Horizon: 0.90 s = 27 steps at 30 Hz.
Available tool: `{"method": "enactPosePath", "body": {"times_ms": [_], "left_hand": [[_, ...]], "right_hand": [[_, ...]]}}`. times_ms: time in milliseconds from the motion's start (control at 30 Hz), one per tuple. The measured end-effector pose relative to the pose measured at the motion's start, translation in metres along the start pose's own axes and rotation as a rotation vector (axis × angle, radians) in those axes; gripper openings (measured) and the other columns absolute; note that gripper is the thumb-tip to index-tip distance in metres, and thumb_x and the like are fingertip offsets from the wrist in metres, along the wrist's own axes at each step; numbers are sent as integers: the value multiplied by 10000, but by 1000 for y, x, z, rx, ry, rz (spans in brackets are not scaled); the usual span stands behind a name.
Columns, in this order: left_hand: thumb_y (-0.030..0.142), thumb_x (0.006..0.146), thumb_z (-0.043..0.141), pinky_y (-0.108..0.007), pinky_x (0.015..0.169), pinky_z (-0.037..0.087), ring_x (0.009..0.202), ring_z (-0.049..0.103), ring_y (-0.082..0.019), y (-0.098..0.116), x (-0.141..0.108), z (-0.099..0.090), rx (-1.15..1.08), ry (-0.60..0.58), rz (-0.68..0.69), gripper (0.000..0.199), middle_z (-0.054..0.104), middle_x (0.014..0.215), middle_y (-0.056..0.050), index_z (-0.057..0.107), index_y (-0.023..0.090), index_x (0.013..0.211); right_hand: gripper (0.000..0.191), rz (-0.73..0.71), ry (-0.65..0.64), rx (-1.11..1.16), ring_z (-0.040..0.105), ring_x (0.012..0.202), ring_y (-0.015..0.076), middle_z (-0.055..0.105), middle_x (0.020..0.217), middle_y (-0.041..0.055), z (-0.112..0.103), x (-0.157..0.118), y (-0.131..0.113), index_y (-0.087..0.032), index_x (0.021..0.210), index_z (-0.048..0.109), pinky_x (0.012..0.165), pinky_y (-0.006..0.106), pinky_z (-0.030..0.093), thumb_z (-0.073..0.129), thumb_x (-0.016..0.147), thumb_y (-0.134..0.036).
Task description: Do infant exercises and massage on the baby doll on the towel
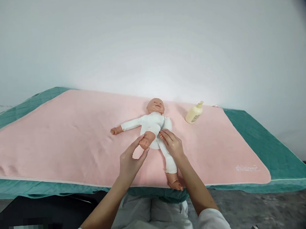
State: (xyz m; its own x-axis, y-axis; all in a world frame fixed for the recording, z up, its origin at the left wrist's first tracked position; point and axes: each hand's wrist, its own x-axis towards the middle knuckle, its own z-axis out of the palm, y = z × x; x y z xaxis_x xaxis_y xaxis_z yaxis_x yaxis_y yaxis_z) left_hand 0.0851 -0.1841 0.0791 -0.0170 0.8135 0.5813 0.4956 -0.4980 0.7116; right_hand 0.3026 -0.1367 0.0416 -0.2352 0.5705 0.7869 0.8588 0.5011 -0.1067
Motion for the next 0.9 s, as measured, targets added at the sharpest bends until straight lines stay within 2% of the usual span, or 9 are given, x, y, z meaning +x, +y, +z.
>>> {"method": "enactPosePath", "body": {"times_ms": [200, 400, 567, 700, 800, 900], "left_hand": [[275, 863, 654, -336, 988, 552, 1117, 674, -213, -1, -2, -2, -9, -10, -12, 416, 697, 1233, -30, 592, 226, 1271], [290, 856, 675, -323, 927, 583, 1066, 696, -215, 0, -6, -16, 65, 12, -5, 407, 709, 1208, -35, 602, 214, 1249], [283, 840, 703, -345, 912, 590, 1043, 703, -231, -3, -18, -31, 117, 33, 73, 427, 716, 1185, -51, 596, 213, 1248], [235, 829, 714, -383, 949, 578, 1088, 684, -243, -15, -34, -42, 98, 8, 178, 475, 700, 1212, -63, 563, 225, 1279], [202, 823, 714, -406, 966, 571, 1134, 661, -250, -26, -45, -48, 49, -42, 250, 509, 678, 1246, -88, 537, 217, 1301], [182, 816, 716, -433, 972, 567, 1152, 652, -261, -36, -53, -51, 47, -70, 332, 535, 677, 1242, -110, 523, 206, 1314]], "right_hand": [[281, 19, -1, 4, 688, 1091, 178, 720, 1176, 57, 0, -1, 1, -227, 1208, 677, 972, 307, 580, 520, 976, -203], [291, 125, 39, 99, 681, 1093, 172, 709, 1183, 75, -6, -1, 6, -218, 1227, 651, 960, 306, 575, 501, 978, -221], [360, 386, 116, 203, 679, 1052, 197, 697, 1166, 101, -15, -1, 26, -210, 1293, 590, 928, 364, 573, 528, 957, -321], [461, 659, 186, 309, 643, 1117, 242, 654, 1246, 138, -21, -2, 51, -180, 1287, 590, 922, 416, 563, 580, 898, -427], [524, 829, 234, 366, 634, 1129, 255, 633, 1282, 158, -22, -3, 70, -152, 1298, 580, 912, 407, 556, 583, 873, -460], [580, 937, 229, 391, 624, 1146, 263, 618, 1306, 161, -19, -5, 85, -146, 1326, 558, 934, 398, 533, 579, 861, -493]]}}
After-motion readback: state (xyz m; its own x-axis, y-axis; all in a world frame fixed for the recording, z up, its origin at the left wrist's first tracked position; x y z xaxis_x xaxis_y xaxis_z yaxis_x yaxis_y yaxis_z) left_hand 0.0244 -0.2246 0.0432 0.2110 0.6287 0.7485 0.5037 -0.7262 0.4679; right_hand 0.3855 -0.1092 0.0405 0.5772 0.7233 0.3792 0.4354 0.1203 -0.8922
